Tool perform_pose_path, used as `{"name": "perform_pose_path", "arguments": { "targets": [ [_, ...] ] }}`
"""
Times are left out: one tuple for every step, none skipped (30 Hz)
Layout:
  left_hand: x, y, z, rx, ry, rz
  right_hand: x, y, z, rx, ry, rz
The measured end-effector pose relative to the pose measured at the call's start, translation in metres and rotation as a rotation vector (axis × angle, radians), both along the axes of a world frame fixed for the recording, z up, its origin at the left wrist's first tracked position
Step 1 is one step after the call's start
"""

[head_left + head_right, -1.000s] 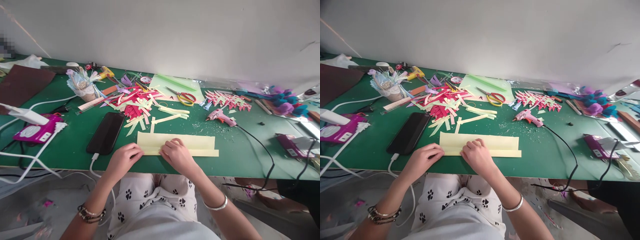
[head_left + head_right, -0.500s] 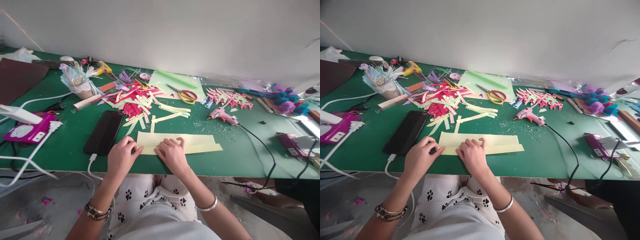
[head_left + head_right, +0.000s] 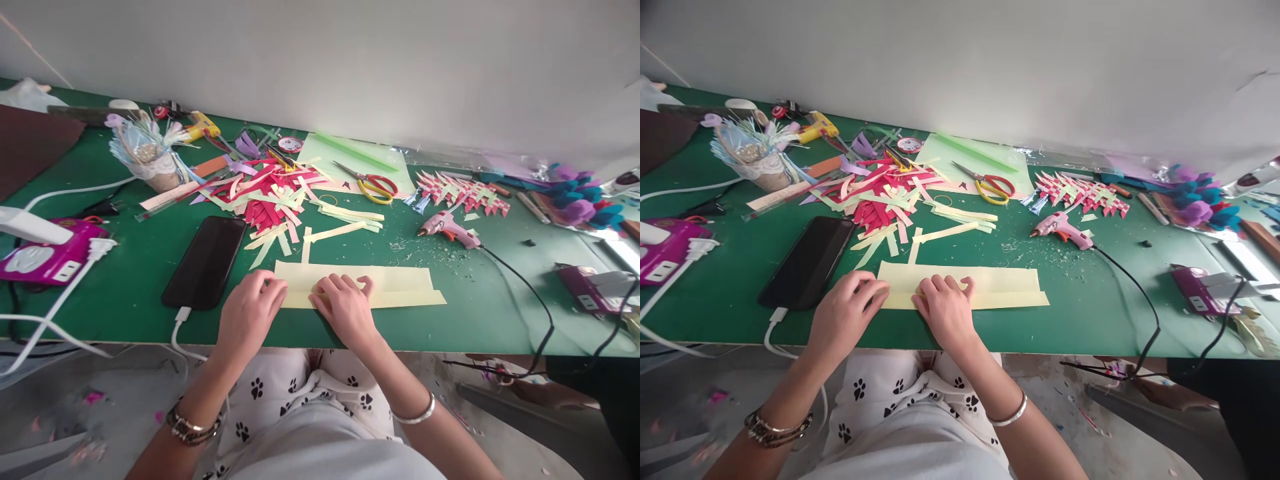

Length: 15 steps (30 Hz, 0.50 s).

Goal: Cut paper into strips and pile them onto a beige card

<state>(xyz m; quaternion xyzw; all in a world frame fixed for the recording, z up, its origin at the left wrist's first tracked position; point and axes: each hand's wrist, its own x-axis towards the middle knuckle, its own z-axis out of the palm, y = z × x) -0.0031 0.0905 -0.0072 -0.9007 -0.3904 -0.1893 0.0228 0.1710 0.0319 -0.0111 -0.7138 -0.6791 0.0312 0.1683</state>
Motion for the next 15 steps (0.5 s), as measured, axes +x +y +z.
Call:
{"name": "perform_pose_path", "arguments": {
  "targets": [
    [-0.001, -0.001, 0.001, 0.025, 0.035, -0.072, 0.000, 0.000, 0.000, -0.001, -0.001, 0.001],
    [-0.001, -0.003, 0.002, 0.034, 0.075, -0.149, 0.000, 0.001, -0.001, -0.002, -0.002, 0.004],
    [-0.002, -0.006, 0.003, 0.032, 0.113, -0.218, 0.000, 0.001, -0.002, -0.001, -0.001, 0.005],
    [-0.004, -0.008, 0.003, 0.022, 0.143, -0.268, 0.000, 0.001, -0.003, 0.000, 0.001, 0.007],
    [-0.005, -0.012, 0.004, 0.012, 0.166, -0.297, 0.000, 0.001, -0.003, 0.002, 0.004, 0.007],
    [-0.006, -0.015, 0.005, 0.005, 0.185, -0.303, 0.000, 0.001, -0.004, 0.003, 0.007, 0.008],
    [-0.007, -0.019, 0.005, 0.003, 0.200, -0.293, 0.001, 0.001, -0.004, 0.004, 0.010, 0.009],
    [-0.008, -0.022, 0.005, 0.000, 0.215, -0.279, 0.001, 0.001, -0.005, 0.004, 0.013, 0.008],
    [-0.009, -0.025, 0.004, -0.002, 0.225, -0.266, 0.001, 0.001, -0.005, 0.004, 0.015, 0.009],
    [-0.009, -0.028, 0.004, -0.002, 0.232, -0.254, 0.001, 0.001, -0.005, 0.004, 0.016, 0.011],
    [-0.010, -0.030, 0.003, 0.000, 0.233, -0.247, 0.001, 0.001, -0.004, 0.004, 0.017, 0.010],
    [-0.011, -0.032, 0.002, 0.003, 0.228, -0.242, 0.001, 0.001, -0.004, 0.003, 0.017, 0.009],
    [-0.013, -0.033, 0.001, 0.006, 0.218, -0.240, 0.001, 0.001, -0.004, 0.003, 0.017, 0.008],
    [-0.015, -0.033, 0.000, 0.010, 0.203, -0.237, 0.001, 0.001, -0.003, 0.003, 0.016, 0.007],
    [-0.019, -0.033, -0.001, 0.014, 0.188, -0.230, 0.000, 0.001, -0.003, 0.004, 0.015, 0.006]
  ]
}}
